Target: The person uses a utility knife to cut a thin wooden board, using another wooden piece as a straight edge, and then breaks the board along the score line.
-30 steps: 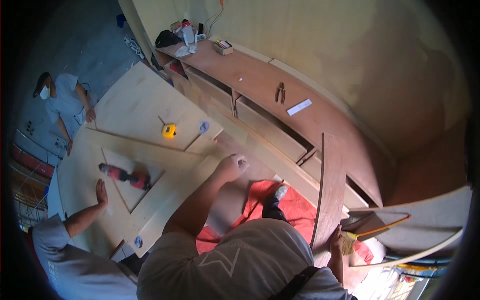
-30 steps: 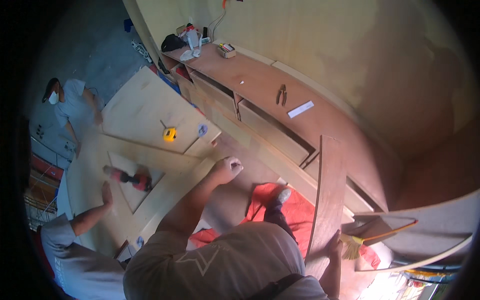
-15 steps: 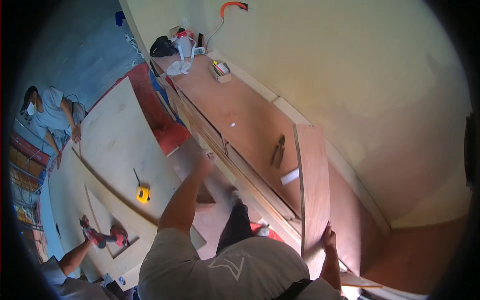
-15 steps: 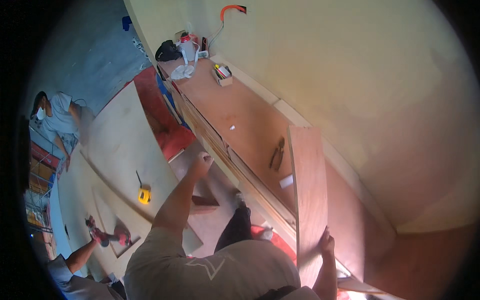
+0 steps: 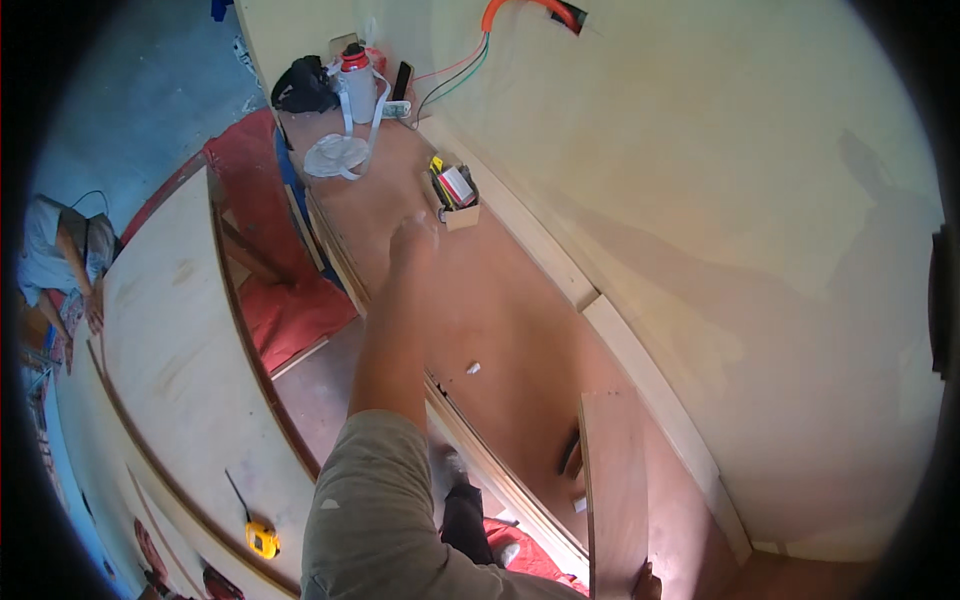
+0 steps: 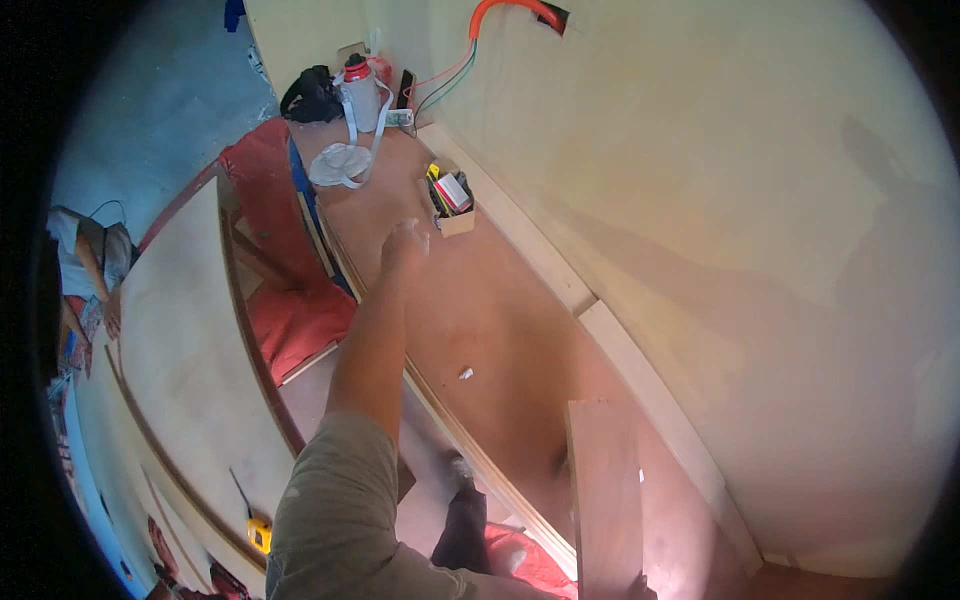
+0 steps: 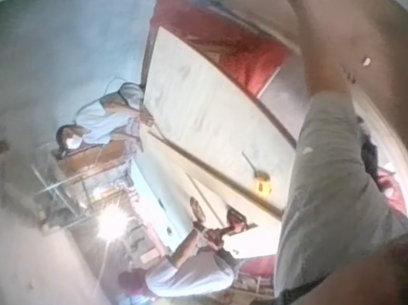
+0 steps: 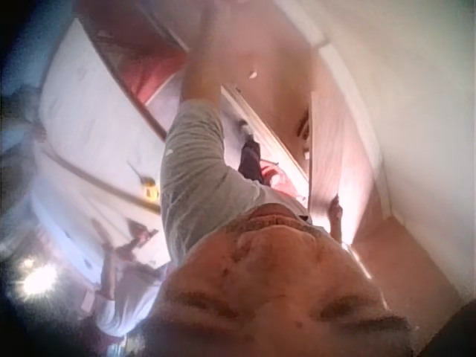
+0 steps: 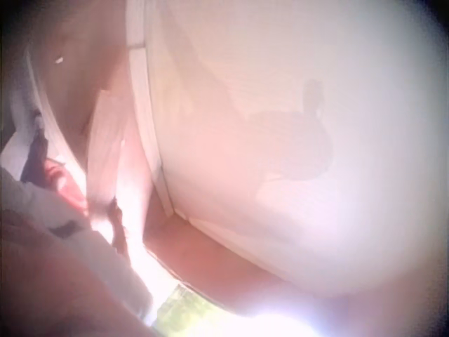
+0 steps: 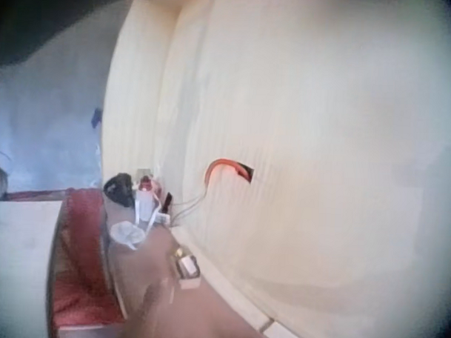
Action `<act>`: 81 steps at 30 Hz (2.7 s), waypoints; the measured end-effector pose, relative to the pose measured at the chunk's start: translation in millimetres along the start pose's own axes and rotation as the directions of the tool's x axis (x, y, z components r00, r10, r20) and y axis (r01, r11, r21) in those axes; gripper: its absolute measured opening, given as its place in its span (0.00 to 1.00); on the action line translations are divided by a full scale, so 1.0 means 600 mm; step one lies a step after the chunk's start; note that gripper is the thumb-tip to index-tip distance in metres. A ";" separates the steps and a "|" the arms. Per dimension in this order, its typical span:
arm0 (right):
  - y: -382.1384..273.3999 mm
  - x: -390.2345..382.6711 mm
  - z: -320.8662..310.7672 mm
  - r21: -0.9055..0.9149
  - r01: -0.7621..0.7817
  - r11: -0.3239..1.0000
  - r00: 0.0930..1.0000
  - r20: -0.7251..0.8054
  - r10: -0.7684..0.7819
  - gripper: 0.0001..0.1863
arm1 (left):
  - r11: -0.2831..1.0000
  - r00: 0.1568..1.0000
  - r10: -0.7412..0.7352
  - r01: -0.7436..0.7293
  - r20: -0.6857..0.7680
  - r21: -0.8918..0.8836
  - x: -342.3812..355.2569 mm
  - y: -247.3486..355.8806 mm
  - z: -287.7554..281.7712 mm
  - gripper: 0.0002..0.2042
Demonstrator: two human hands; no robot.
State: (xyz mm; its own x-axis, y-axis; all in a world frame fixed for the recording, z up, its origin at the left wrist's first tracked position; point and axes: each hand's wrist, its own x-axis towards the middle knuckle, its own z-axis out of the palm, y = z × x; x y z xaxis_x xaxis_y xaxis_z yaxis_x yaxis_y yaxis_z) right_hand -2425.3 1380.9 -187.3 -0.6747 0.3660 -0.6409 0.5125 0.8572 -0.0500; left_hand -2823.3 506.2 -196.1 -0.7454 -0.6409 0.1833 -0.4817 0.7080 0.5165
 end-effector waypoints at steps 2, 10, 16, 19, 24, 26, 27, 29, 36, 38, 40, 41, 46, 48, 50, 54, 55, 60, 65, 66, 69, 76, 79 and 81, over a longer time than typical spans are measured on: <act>-0.007 0.003 0.001 -0.071 0.008 0.997 1.000 0.013 -0.007 0.42 | 0.997 0.998 0.070 -0.070 -0.004 -0.030 0.048 0.005 0.025 0.16; -0.014 0.007 -0.015 -0.254 0.001 0.967 0.999 0.051 0.013 0.38 | 0.982 0.987 0.144 -0.152 0.077 0.110 0.095 0.017 0.147 0.09; -0.079 0.004 -0.034 -0.173 -0.073 0.982 0.996 0.044 0.082 0.39 | 0.936 0.919 0.311 -0.340 0.242 0.091 0.008 0.044 0.157 0.10; -0.087 -0.015 -0.047 -0.139 -0.117 0.983 0.993 0.019 0.121 0.39 | 0.972 0.779 0.182 -0.234 0.601 0.009 -0.031 0.122 0.059 0.11; -0.124 -0.008 -0.053 -0.091 -0.094 0.991 0.995 0.015 0.096 0.40 | 0.983 0.976 0.185 -0.185 -0.115 0.012 0.076 0.023 0.063 0.17; -0.129 -0.007 -0.055 -0.064 -0.089 0.994 0.996 -0.001 0.089 0.40 | 0.991 0.987 0.133 -0.132 0.089 -0.012 0.105 0.021 0.082 0.19; -0.130 -0.006 -0.055 -0.052 -0.082 0.995 0.997 -0.006 0.082 0.40 | 0.994 0.976 0.105 -0.104 0.189 -0.018 0.111 0.019 0.085 0.19; -0.125 -0.011 -0.059 -0.024 -0.085 0.996 0.996 -0.026 0.084 0.41 | 0.997 0.979 0.071 -0.069 0.194 -0.017 0.107 0.050 0.080 0.20; -0.121 0.012 -0.073 0.079 0.022 0.997 0.997 -0.072 -0.016 0.42 | 0.862 0.987 -0.146 0.097 -0.060 -0.497 0.090 -0.087 -0.015 0.19; -0.089 -0.009 -0.095 0.117 0.000 0.993 0.990 -0.137 0.016 0.42 | 0.709 0.966 -0.253 0.218 0.046 -0.671 0.021 -0.029 -0.066 0.18; -0.086 0.003 -0.098 0.160 0.053 0.986 0.986 -0.162 -0.026 0.42 | 0.423 0.944 -0.302 0.255 0.130 -0.870 -0.068 -0.023 -0.153 0.17; -0.089 0.014 -0.094 0.187 0.093 0.978 0.984 -0.167 -0.061 0.43 | 0.200 0.945 -0.281 0.226 0.165 -0.953 -0.116 -0.033 -0.192 0.16; -0.070 0.026 -0.108 0.388 0.311 0.868 0.927 -0.324 -0.187 0.43 | -0.187 0.935 0.198 0.331 0.294 -0.925 -0.376 0.050 -0.319 0.21; -0.061 0.027 -0.111 0.466 0.429 0.774 0.880 -0.411 -0.240 0.44 | -0.051 0.927 0.152 0.353 0.342 -0.934 -0.499 0.099 -0.359 0.23; -0.048 0.009 -0.113 0.525 0.537 0.660 0.829 -0.475 -0.296 0.44 | 0.027 0.940 0.109 0.322 0.323 -0.946 -0.628 0.150 -0.413 0.25; -0.017 -0.090 -0.127 0.600 0.681 0.420 0.731 -0.587 -0.346 0.45 | 0.233 0.986 0.056 0.142 0.159 -0.962 -0.852 0.214 -0.480 0.27; -0.014 -0.118 -0.127 0.606 0.704 0.370 0.710 -0.603 -0.364 0.45 | 0.330 0.993 0.028 0.098 0.113 -0.939 -0.902 0.216 -0.504 0.27; 0.107 -0.017 -0.100 0.601 0.726 0.333 0.646 -0.432 -0.629 0.45 | 0.422 0.996 -0.073 0.078 0.052 -0.903 -1.116 0.204 -0.590 0.23; 0.089 -0.051 -0.068 0.509 0.815 0.278 0.474 -0.309 -0.824 0.42 | 0.431 0.995 -0.099 0.035 -0.009 -0.902 -1.327 0.167 -0.662 0.30; 0.087 -0.048 -0.052 0.452 0.850 0.272 0.428 -0.289 -0.857 0.42 | 0.434 0.991 -0.099 -0.035 -0.087 -0.900 -1.364 0.159 -0.670 0.31; 0.078 -0.079 0.014 0.457 0.860 0.226 0.409 -0.353 -0.842 0.44 | 0.616 0.947 -0.120 -0.164 -0.298 -0.771 -1.483 0.136 -0.710 0.32; 0.075 -0.294 0.120 0.182 0.924 0.335 0.343 -0.013 -0.939 0.39 | 0.707 0.832 -0.340 -0.081 -0.438 -0.703 -1.872 0.093 -0.843 0.32; 0.065 -0.330 0.215 0.342 0.934 -0.102 -0.030 -0.209 -0.977 0.35 | 0.749 0.741 -0.407 -0.064 -0.534 -0.659 -2.062 0.065 -0.884 0.30; 0.102 -0.456 0.255 0.128 0.969 0.211 0.190 0.159 -0.969 0.31 | 0.737 0.611 -0.569 0.081 -0.551 -0.671 -2.230 0.055 -0.907 0.24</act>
State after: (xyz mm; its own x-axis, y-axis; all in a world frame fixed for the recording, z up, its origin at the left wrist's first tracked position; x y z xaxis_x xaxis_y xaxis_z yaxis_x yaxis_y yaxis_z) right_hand -2128.1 1277.6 -131.9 -0.5404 -0.8186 -0.1947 -0.4780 0.4891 -0.7296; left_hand -1591.2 1225.5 30.7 0.0721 -0.9577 0.2787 -0.1065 0.2705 0.9568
